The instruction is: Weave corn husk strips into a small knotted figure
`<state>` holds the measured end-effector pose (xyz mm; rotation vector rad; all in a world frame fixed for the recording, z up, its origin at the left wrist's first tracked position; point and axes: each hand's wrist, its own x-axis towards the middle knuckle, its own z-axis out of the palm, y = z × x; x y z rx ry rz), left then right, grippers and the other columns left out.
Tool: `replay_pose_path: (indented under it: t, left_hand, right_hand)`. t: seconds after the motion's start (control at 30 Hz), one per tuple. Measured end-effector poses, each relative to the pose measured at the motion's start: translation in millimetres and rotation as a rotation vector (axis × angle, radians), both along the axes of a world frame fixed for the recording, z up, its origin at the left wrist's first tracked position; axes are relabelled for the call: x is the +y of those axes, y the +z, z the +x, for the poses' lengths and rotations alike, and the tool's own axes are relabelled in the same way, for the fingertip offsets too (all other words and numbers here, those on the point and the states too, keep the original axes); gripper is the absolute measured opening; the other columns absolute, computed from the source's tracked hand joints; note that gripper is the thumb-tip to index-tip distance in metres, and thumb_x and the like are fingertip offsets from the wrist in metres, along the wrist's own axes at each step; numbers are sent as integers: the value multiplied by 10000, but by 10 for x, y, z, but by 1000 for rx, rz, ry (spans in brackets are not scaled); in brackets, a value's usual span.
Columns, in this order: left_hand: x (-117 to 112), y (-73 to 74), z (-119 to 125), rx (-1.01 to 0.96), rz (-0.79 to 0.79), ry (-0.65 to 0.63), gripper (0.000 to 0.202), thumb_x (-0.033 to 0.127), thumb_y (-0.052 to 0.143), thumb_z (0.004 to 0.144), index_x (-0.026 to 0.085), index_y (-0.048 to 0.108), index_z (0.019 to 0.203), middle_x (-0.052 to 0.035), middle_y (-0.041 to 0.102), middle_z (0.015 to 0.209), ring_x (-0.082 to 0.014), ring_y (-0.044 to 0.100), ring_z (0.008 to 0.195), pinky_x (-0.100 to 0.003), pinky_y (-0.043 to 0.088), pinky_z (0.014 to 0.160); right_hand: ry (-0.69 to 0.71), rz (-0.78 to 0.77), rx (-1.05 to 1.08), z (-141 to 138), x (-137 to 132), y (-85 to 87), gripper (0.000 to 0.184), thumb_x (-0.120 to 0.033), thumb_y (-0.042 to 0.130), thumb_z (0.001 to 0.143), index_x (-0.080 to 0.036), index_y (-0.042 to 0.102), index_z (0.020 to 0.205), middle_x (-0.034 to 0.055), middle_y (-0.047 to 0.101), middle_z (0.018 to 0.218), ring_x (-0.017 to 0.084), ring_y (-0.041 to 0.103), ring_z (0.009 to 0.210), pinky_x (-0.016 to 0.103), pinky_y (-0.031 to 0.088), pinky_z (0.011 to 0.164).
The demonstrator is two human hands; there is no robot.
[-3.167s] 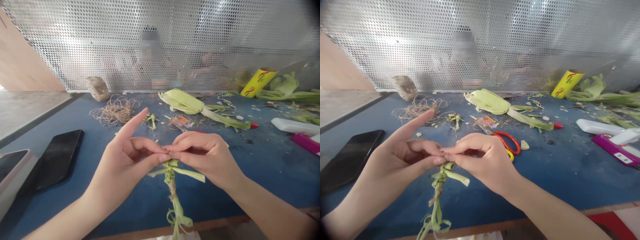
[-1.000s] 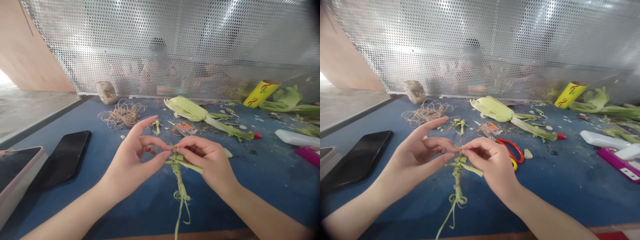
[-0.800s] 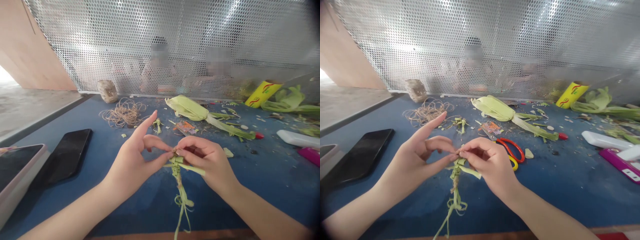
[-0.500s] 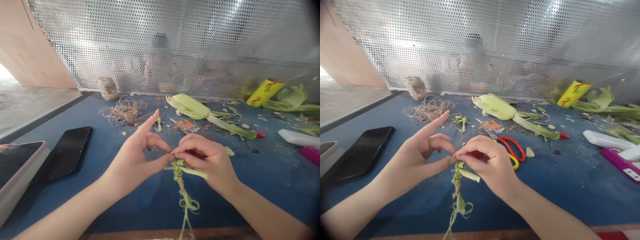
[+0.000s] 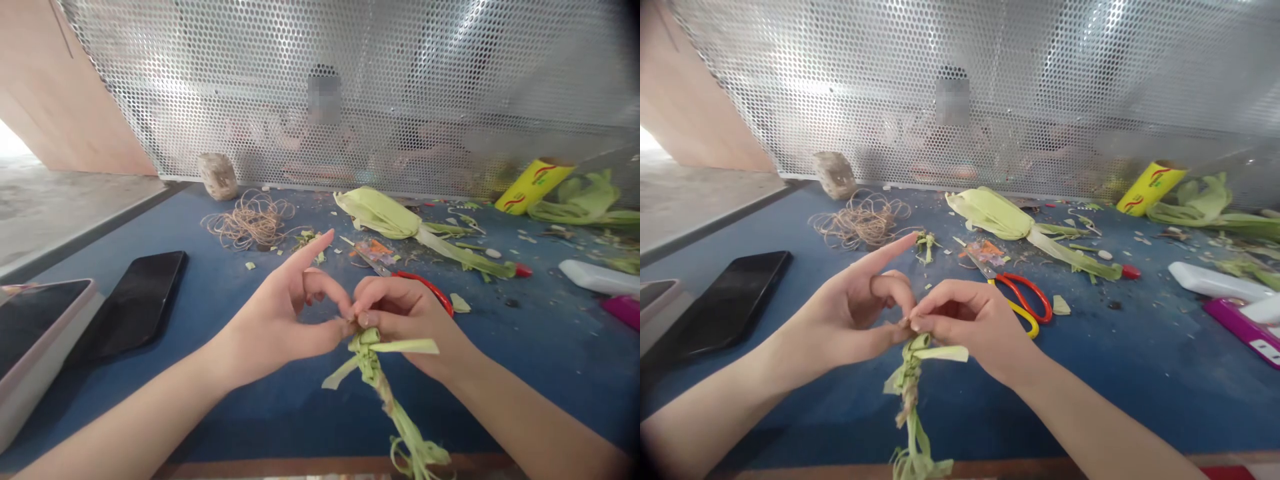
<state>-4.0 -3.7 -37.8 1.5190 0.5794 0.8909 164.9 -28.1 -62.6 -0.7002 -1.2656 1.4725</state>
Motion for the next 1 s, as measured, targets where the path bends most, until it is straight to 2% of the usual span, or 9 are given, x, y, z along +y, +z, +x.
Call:
replay_pose_path:
  t: [0.13,0.27,0.43,0.53,0.67,0.87,1.0]
  left_hand:
    - [0,10,-13,-43,-124,-77,812,47,628,659,129,218,1354,22,607,674,-105,549,641,-268,432,656]
    - [-11,29,-18,-53,-168,-133,754,11,606,659,163,285,1324,23,596,686,-102,552,644,-264,436,655]
    - [-42,29,-36,18,-158,-96,832,25,589,694,204,147,1377,25,594,718,-110,554,680,-305,425,735]
    - [-59,14,-52,68,-168,-72,848,63,596,705,212,104,1378,17,595,752,-113,550,683,-306,424,717]
    - [-73,2,-57,144,-116,20,835,88,592,695,203,115,1371,20,593,746,-120,550,674,-319,423,719]
    - [-56,13,-37,302,147,201,901,124,614,644,154,102,1385,17,639,731,-152,570,741,-353,390,822]
    - [-58,23,-26,328,161,256,931,125,615,640,136,68,1394,15,647,721,-161,578,770,-353,382,850]
  right_hand:
    - [88,5,32,9,-10,-5,45,-172,675,713,-210,655,726,-28,590,657,44,448,491,167,366,444]
    - [122,75,32,15,-28,13,21,-174,652,739,-194,645,737,-19,593,687,49,473,535,162,386,468]
    - [153,97,-54,59,-41,61,80,-120,608,765,-199,618,762,-16,586,746,68,531,649,196,451,594]
    - [149,148,-185,101,-43,98,73,-134,603,768,-207,603,758,-13,582,757,87,549,697,221,468,632]
    - [34,280,-426,149,-46,156,72,-140,635,734,-201,600,717,-5,595,739,99,559,668,213,460,573]
    - [-232,540,-713,112,-85,215,117,-108,636,714,-190,586,648,14,641,729,111,602,651,206,470,540]
    - [-363,734,-831,88,-113,210,114,-118,633,727,-204,604,658,19,668,709,117,618,615,207,498,535]
